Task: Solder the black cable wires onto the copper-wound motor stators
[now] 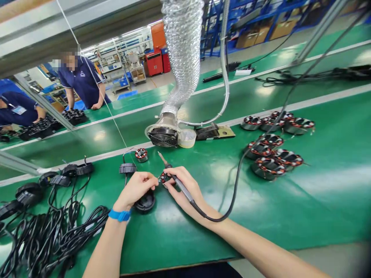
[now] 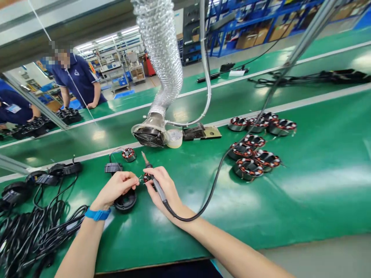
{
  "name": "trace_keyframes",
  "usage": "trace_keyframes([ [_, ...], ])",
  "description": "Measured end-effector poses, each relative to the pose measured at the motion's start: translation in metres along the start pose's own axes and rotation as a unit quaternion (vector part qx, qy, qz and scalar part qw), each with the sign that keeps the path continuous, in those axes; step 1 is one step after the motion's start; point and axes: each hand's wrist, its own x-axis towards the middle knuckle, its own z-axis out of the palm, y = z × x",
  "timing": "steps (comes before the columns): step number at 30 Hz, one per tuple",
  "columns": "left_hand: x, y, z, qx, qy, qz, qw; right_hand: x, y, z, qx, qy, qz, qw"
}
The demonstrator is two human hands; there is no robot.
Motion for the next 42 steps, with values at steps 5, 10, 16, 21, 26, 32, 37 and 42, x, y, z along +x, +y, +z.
trace_keyframes([
  [5, 0.002, 0.001, 0.0, 0.001, -0.001, -0.01, 1.0, -0.002, 0.001, -0.003, 0.022, -0.014, 0.01, 1.0],
  [10, 0.002, 0.004, 0.001, 0.006, -0.002, -0.012, 1.0, 0.0, 0.004, 0.003, 0.017, 0.008, 0.013, 1.0],
  [16, 0.001, 0.006, 0.002, 0.012, 0.005, -0.008, 1.0, -0.001, 0.003, 0.005, 0.012, 0.027, 0.019, 0.999],
  [21, 0.001, 0.002, 0.001, 0.004, 0.008, -0.021, 1.0, -0.011, 0.008, -0.007, -0.074, -0.009, 0.002, 0.997],
  [26, -0.001, 0.004, 0.005, 0.012, 0.0, -0.037, 0.999, -0.01, 0.016, -0.01, -0.099, -0.031, 0.008, 0.995],
  [32, -0.003, 0.008, 0.011, 0.043, 0.004, -0.03, 0.999, -0.005, 0.015, -0.002, -0.123, -0.027, 0.005, 0.992],
  [37, -0.002, 0.004, 0.007, 0.036, 0.004, -0.039, 0.999, -0.005, 0.014, -0.004, -0.125, -0.031, 0.014, 0.992],
  [42, -0.002, 0.004, 0.005, 0.046, -0.002, -0.039, 0.998, -0.004, 0.005, -0.013, -0.096, 0.047, -0.057, 0.993],
])
